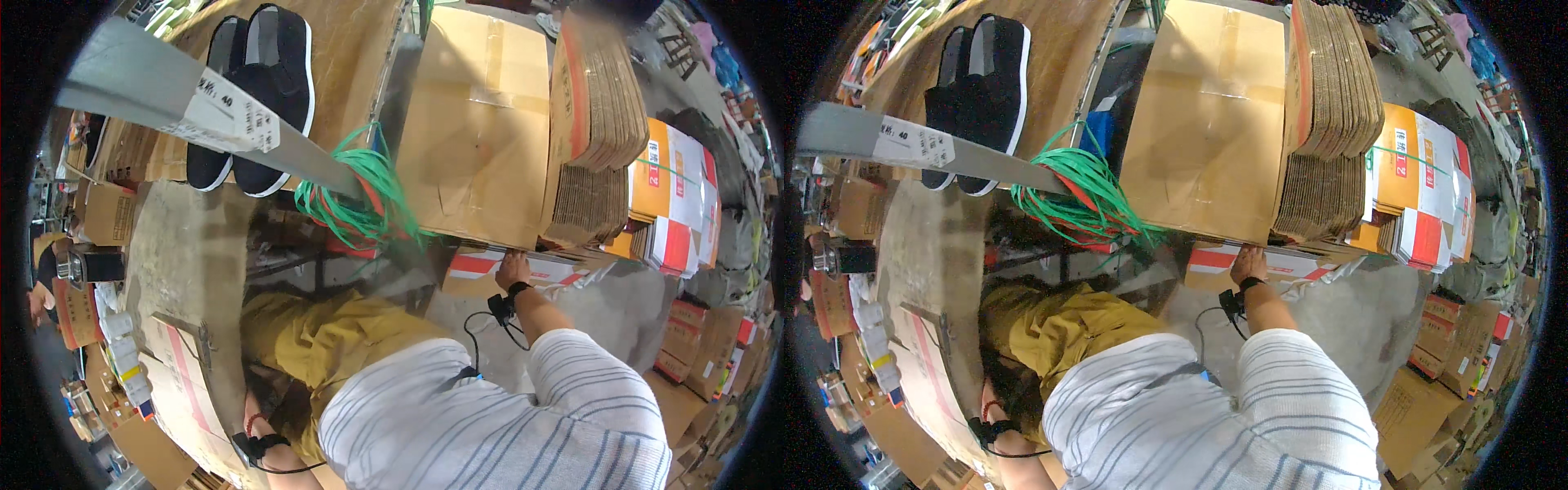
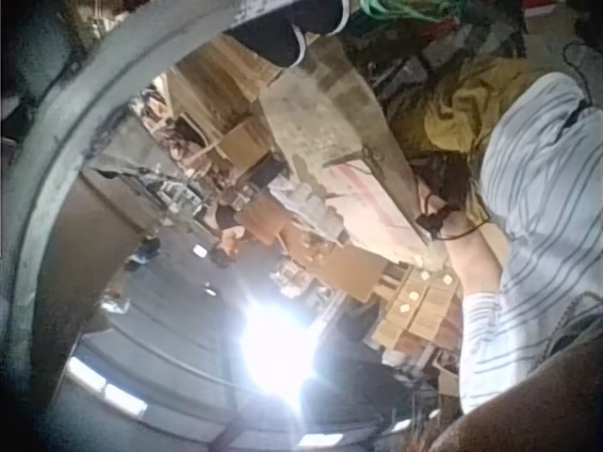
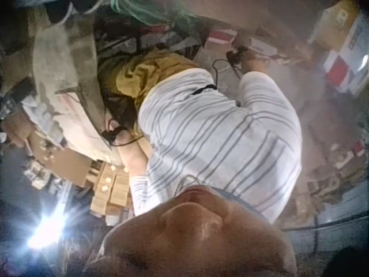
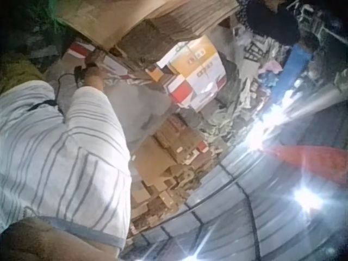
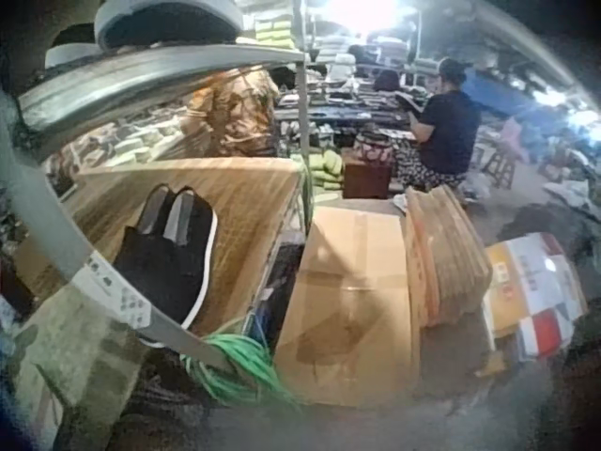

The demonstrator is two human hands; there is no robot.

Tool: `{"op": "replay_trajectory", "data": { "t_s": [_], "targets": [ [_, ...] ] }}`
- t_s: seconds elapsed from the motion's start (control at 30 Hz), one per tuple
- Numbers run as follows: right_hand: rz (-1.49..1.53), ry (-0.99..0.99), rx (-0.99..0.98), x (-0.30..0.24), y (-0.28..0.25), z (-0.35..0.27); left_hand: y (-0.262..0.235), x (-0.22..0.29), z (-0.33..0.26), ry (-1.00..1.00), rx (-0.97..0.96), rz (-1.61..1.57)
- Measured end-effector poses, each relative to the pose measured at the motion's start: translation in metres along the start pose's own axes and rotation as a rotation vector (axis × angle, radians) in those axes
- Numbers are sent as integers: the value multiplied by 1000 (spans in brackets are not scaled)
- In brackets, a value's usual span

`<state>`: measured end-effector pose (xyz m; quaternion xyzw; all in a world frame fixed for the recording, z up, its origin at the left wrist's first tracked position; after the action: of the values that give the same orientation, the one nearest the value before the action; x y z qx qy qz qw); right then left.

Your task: The recorder is seen putting pairs of shoes into shoeboxes, closing the boxes, and stacking them in a warehouse environment.

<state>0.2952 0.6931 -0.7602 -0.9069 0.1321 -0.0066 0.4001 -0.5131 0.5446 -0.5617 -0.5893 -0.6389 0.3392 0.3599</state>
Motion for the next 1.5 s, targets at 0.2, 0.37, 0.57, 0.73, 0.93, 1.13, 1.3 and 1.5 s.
{"op": "replay_trajectory", "data": {
  "t_s": [0.2,0.37,0.57,0.73,0.93,1.13,1.3,1.5],
  "targets": [
    [-78,-17,27,29,11,30,3,0,-12,3,26,-31],
    [-90,19,75,23,21,16,-1,-4,-20,-16,52,-65],
    [-389,-523,-58,-21,22,16,6,-2,-24,-22,52,-102],
    [-446,-693,-222,-101,-14,-3,9,-3,-30,-30,45,-128],
    [-341,-1018,-75,-223,-21,13,7,-1,-52,-60,67,-80],
    [-451,-876,-45,-290,-22,36,12,32,-106,-86,86,103],
    [-321,-814,137,-279,-51,13,47,40,-83,-135,-405,-1539],
    [-248,-1124,95,-238,-24,-12,71,-33,28,171,-227,-980]
  ]
}}
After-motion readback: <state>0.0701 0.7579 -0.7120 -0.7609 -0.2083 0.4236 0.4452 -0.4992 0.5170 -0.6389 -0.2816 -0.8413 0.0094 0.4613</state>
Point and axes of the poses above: each hand's wrist, its own z-axis towards the middle knuckle, its own y-axis out of the palm, x = y × z, the point moved 8 cm from there along z, towards the middle knuckle, and after that the axes turned 14 degrees about -y, right-handed, at the moved point
